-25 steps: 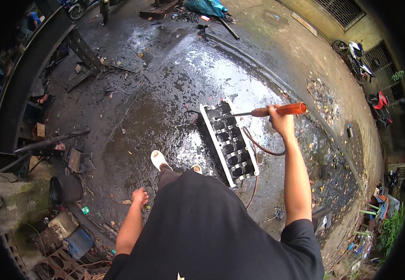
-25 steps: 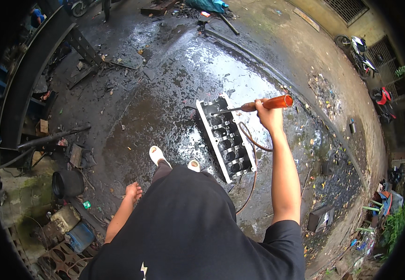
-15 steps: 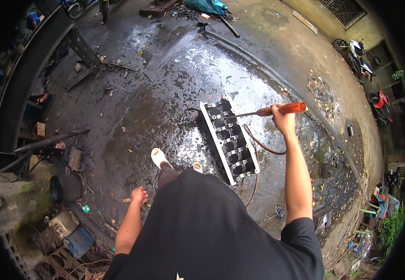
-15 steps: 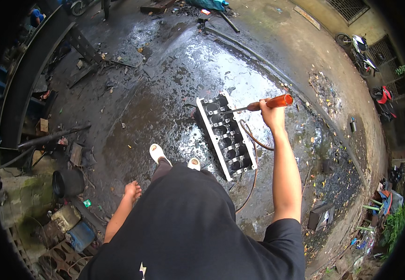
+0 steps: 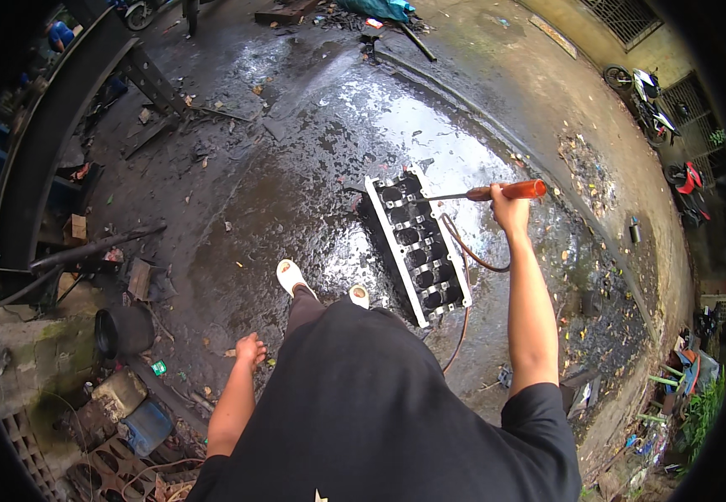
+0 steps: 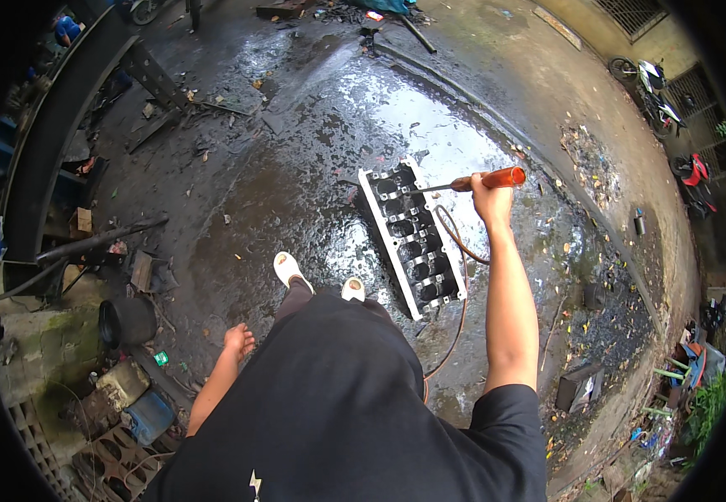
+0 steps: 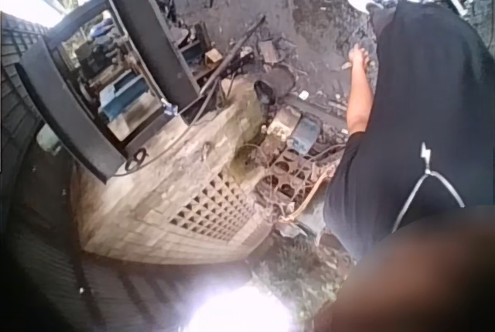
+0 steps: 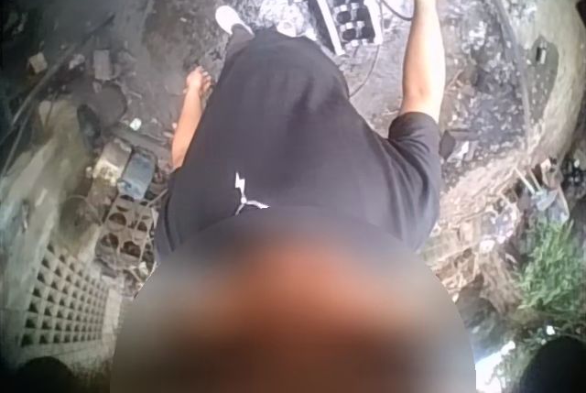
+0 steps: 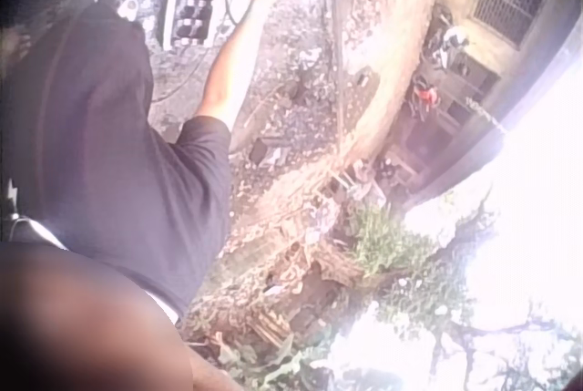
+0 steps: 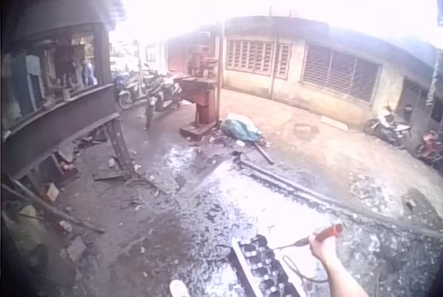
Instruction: The person uses a pressure washer to clean a metal engine block resting on a wet concrete floor. They systematically spray each cylinder bore and the surrounding surfaces, then rinse the area around the part. The block remains on the ground throughout the clip.
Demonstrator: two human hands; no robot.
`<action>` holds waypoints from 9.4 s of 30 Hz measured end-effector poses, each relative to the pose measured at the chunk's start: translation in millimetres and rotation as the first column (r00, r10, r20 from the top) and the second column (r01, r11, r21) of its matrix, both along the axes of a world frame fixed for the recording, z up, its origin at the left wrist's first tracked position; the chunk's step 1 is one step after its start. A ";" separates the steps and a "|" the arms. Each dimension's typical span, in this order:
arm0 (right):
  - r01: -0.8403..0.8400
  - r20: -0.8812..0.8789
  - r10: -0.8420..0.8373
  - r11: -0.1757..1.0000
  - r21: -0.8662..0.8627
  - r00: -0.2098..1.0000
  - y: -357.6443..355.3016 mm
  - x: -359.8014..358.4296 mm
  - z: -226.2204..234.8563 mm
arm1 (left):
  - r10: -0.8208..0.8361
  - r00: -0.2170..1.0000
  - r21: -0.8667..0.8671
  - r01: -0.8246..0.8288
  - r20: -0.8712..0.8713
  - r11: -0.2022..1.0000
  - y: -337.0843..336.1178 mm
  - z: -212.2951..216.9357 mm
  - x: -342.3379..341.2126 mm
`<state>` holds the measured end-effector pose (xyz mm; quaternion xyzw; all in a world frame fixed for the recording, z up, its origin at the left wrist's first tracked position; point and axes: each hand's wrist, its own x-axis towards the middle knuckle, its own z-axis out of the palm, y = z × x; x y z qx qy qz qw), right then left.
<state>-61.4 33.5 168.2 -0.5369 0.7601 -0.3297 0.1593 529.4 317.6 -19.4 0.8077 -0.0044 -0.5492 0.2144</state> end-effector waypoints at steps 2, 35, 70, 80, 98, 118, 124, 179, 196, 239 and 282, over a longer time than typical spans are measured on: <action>-0.011 -0.016 0.011 1.000 0.000 1.000 0.2 0.8 2.4 | -0.014 1.000 0.009 0.014 0.017 1.000 2.7 0.3 1.1; 0.043 0.015 -0.046 0.987 0.157 0.999 44.4 13.6 59.2 | -0.079 0.996 -0.015 0.079 -0.028 0.997 1.3 -14.9 -7.8; -0.002 0.020 -0.001 0.992 0.124 1.000 62.9 -1.0 49.2 | -0.106 0.994 -0.003 0.106 -0.024 0.994 -5.4 -19.5 -13.5; 0.006 0.078 -0.018 0.988 0.152 0.997 65.1 7.2 61.6 | -0.103 0.994 0.003 0.103 -0.033 0.995 -0.3 -22.7 -13.7; -0.059 0.114 0.039 0.983 0.172 0.993 76.0 18.6 64.2 | -0.119 0.992 0.006 0.119 -0.044 0.993 1.4 -19.0 -18.3; -0.077 0.064 0.067 0.983 0.167 0.996 78.1 25.7 69.3 | -0.109 0.993 0.014 0.110 -0.048 0.994 5.5 -24.0 -15.6; -0.065 0.004 0.065 0.985 0.159 0.998 77.9 22.3 65.1 | -0.110 0.993 -0.006 0.110 -0.051 0.994 3.6 -20.0 -14.6; -0.234 -0.120 0.258 0.955 0.183 0.959 84.1 66.6 8.7 | -0.064 0.997 0.010 0.064 -0.035 0.998 15.1 -27.0 -22.1; -0.040 -0.012 0.042 0.991 0.124 0.999 56.8 19.9 -39.8 | -0.081 0.997 -0.027 0.081 0.006 0.996 -17.1 -3.5 -16.0; 0.521 0.197 -0.540 0.841 0.143 0.818 40.3 -52.1 -87.7 | -0.187 0.982 0.017 0.187 -0.002 0.982 -23.2 -4.4 -27.7; 0.435 -0.019 -0.435 0.894 0.105 0.900 26.9 -30.5 -80.3 | -0.176 0.984 0.012 0.176 0.002 0.984 -17.5 5.1 -26.6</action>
